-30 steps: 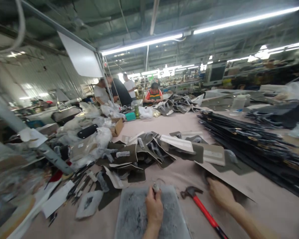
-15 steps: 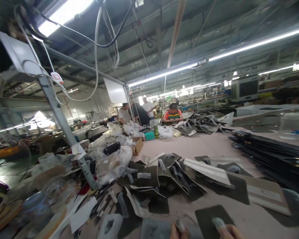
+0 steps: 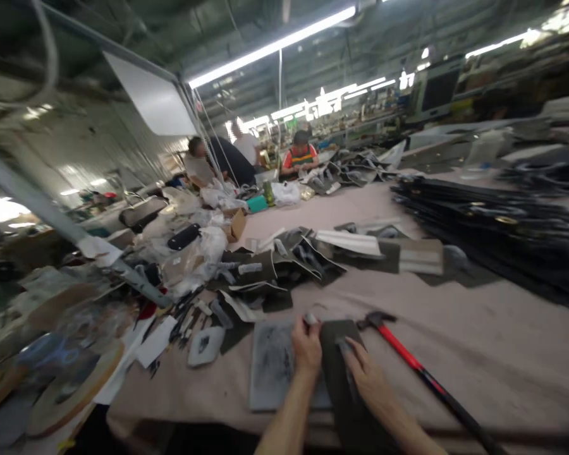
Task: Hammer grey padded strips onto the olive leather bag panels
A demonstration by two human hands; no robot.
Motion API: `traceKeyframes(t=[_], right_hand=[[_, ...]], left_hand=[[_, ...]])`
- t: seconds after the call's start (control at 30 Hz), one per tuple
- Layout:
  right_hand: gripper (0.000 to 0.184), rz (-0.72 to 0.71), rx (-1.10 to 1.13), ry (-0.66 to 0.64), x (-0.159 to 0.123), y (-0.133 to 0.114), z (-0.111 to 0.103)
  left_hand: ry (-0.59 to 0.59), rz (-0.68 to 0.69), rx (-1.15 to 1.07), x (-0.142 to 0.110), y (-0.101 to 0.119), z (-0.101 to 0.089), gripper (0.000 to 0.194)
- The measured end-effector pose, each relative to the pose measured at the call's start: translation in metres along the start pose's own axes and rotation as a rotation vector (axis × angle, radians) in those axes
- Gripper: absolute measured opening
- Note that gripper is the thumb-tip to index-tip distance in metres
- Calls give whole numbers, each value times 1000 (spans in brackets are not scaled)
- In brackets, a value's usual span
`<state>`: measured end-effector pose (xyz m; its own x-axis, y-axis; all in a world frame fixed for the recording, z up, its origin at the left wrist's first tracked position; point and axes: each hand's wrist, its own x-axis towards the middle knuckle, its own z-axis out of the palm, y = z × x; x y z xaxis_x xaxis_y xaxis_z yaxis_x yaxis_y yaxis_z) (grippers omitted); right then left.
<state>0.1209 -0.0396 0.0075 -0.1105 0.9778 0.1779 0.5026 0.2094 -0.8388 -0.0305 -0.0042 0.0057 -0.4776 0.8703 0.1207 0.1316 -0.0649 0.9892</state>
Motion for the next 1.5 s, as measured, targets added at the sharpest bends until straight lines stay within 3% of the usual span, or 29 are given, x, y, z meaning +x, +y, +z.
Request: traceKeyframes(t=[0.1, 0.3, 0.4, 0.57, 0.7, 0.83, 0.93, 1.0, 1.1, 1.2, 1.27, 1.4, 1.5], right_hand=[[50, 146, -33, -55, -13, -8, 2], [50, 220, -54, -54, -20, -16, 1], [47, 268, 88, -38, -18, -19, -2], [64, 532, 500, -142, -23, -28, 4], [65, 551, 531, -140, -26, -28, 5], [51, 326, 257, 5, -19, -11, -16], [44, 132, -55, 139, -10, 15, -45], [41, 80, -313, 161, -5, 35, -66], [35, 114, -684, 30, -3, 61, -93], [26, 181, -804, -162, 0, 72, -109], [17, 301, -652, -244, 7, 71, -114], [6, 652, -26, -467, 29, 45, -119], [12, 724, 178, -505, 39, 10, -120]], left_hand=[[-60, -17, -57, 9, 3, 1, 28], [-285, -36, -112, 15, 1, 12, 24], [-307, -43, -119, 13, -8, 19, 21], [-300, -81, -129, 11, -18, 21, 24], [-343, -108, -159, 10, -16, 18, 25], [-369, -96, -143, 10, -14, 17, 24], [-380, -71, -123, 10, -16, 17, 19], [-381, -60, -113, 10, -17, 17, 17], [-379, -54, -85, 9, -17, 19, 14], [-381, -26, -34, 9, -14, 20, 12], [-387, 21, 24, 7, -11, 19, 13], [-379, 125, 137, 3, -7, 17, 16], [-404, 188, 168, -1, -5, 17, 18]])
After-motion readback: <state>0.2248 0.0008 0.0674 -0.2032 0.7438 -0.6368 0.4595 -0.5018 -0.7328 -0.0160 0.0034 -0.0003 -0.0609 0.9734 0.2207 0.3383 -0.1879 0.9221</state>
